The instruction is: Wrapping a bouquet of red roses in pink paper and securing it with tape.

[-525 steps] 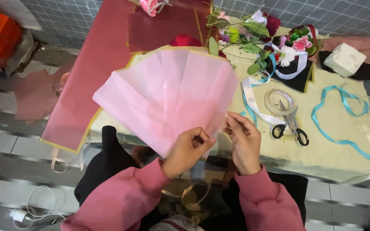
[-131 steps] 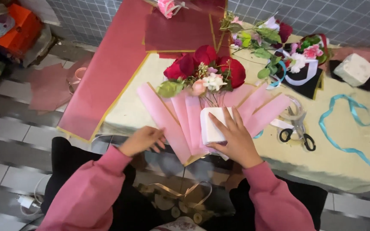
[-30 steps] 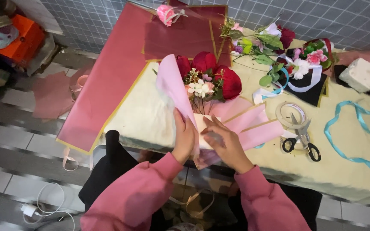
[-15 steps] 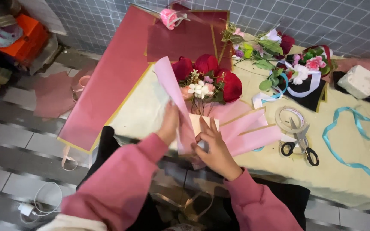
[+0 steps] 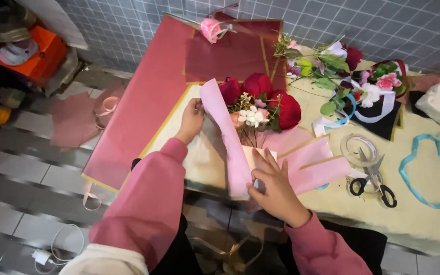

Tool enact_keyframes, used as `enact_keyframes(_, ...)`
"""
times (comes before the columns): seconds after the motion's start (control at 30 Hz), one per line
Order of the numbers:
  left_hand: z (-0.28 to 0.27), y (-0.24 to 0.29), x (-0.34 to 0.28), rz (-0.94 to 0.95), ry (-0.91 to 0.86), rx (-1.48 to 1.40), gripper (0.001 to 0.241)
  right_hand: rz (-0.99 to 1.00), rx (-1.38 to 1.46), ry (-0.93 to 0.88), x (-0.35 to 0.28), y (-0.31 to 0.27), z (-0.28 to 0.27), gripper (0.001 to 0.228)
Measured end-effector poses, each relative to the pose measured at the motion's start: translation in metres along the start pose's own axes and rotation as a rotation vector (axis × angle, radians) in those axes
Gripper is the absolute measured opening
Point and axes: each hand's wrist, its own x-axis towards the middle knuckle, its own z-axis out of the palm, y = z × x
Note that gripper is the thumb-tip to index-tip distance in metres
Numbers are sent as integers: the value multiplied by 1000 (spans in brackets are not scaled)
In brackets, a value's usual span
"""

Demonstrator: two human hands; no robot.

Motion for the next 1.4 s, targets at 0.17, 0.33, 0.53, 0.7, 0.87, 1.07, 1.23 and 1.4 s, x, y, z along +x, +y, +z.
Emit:
enact_keyframes(0.17, -21, 13, 8, 268, -144, 350, 30, -82, 152, 17, 1, -2, -7, 16)
enact_keyframes(0.33, -30, 29, 4, 322, -115, 440, 32, -97, 211, -34, 2, -5, -10, 19)
enact_keyframes(0.53, -28, 22, 14, 205, -114, 590, 40, -149, 280, -73, -1, -3, -16, 21)
enact_keyframes(0.7, -21, 20, 17, 202, -83, 606, 37, -159, 373, -57, -1, 10, -16, 21)
enact_keyframes(0.87, -19, 27, 20, 422, 37, 262, 47, -147, 380, -58, -4, 3, -18, 21)
enact_keyframes(1.07, -26, 91, -9, 234, -121, -22, 26, -125, 416, -3, -4, 0, -14, 19)
enact_keyframes(1.23, -51, 81, 0, 132, -202, -55, 29, -130, 442, 25, -3, 7, -10, 19)
enact_keyframes(1.4, -49, 90, -4, 60, -297, -215, 24, -128, 437, 23, -3, 5, -12, 18)
